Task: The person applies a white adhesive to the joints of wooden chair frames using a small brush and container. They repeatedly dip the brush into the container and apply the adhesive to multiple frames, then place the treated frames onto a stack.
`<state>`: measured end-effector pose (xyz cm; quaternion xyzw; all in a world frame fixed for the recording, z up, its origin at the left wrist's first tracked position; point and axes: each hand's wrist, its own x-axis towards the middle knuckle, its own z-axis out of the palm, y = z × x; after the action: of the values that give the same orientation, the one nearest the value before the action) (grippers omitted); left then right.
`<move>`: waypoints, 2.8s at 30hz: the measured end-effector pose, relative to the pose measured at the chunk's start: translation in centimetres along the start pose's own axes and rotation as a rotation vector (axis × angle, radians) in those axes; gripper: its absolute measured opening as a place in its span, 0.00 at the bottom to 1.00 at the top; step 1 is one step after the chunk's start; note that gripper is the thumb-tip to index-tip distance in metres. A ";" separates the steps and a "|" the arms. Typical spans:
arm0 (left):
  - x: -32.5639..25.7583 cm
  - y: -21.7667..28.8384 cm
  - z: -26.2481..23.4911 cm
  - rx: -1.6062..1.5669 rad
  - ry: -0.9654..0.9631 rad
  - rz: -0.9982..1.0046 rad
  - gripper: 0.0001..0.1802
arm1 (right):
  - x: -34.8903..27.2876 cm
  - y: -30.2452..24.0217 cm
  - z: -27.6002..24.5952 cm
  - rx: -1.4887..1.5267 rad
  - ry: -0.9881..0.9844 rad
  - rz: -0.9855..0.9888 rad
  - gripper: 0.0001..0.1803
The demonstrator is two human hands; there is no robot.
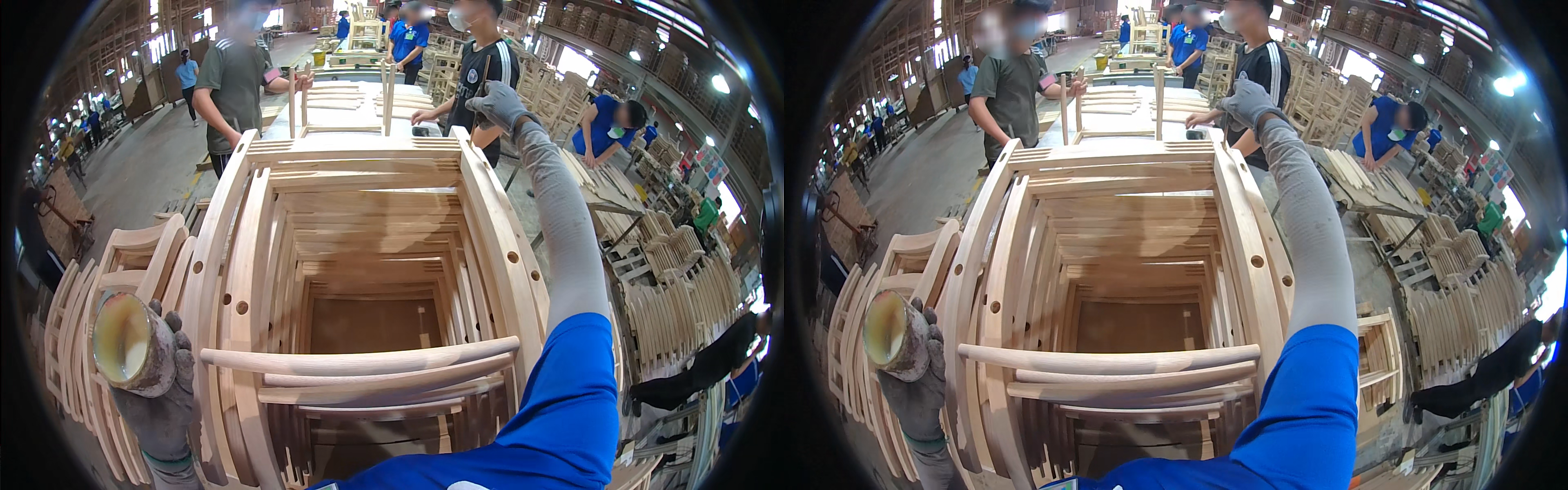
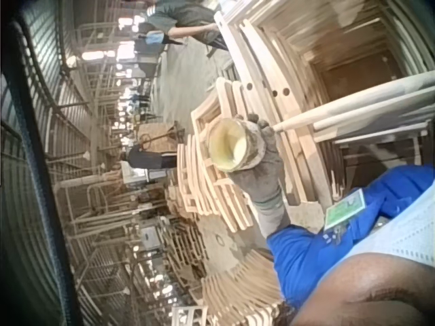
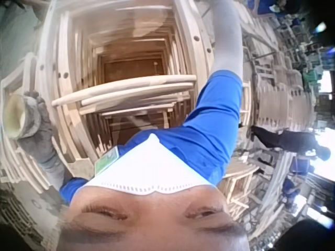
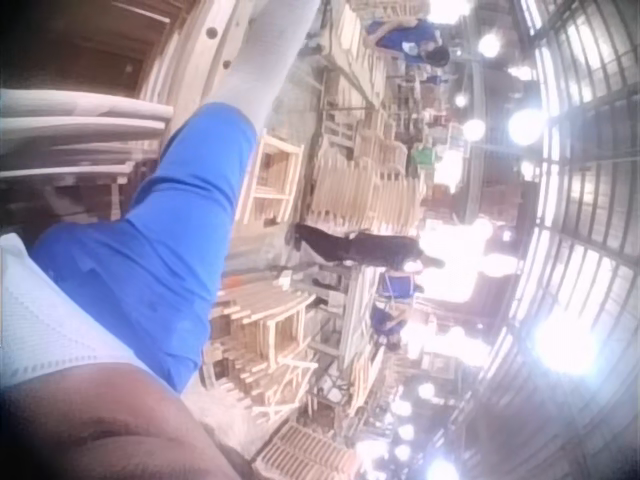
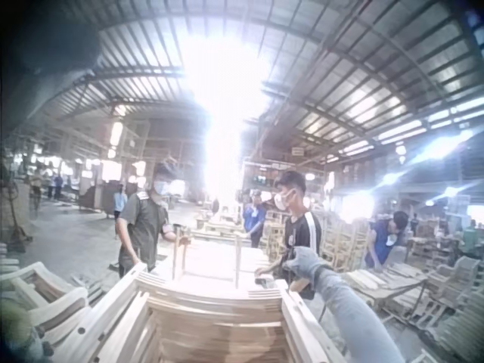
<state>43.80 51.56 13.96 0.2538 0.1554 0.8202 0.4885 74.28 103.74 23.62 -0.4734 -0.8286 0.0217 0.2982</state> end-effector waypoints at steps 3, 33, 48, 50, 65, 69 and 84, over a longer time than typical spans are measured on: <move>-0.7 0.5 -0.1 -0.049 0.022 0.002 0.36 | -1.0 0.3 -0.4 0.227 0.046 0.110 0.16; -17.4 -8.9 6.0 0.419 0.153 -0.181 0.35 | -43.1 -5.5 -15.7 1.109 0.462 0.102 0.09; -27.7 -11.6 7.3 -0.238 0.449 -0.119 0.26 | -53.3 4.9 -10.7 0.968 0.624 0.107 0.17; -28.7 -10.8 7.3 -0.284 0.425 -0.095 0.26 | -53.2 2.7 -11.9 1.067 0.641 0.309 0.18; -38.5 0.2 -1.0 0.295 0.512 0.091 0.26 | -59.5 -13.7 -8.0 1.111 0.528 0.380 0.18; -40.6 2.7 -3.5 0.005 0.544 0.135 0.26 | -60.9 -18.2 -6.7 1.225 0.452 0.166 0.16; -47.8 14.5 -9.3 0.014 0.641 0.316 0.25 | -61.0 -39.4 -1.8 1.397 0.248 0.082 0.06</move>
<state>46.87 2.56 0.97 0.0079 0.2652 0.9225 0.2802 67.62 32.89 8.75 -0.2011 -0.5623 0.5050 0.6232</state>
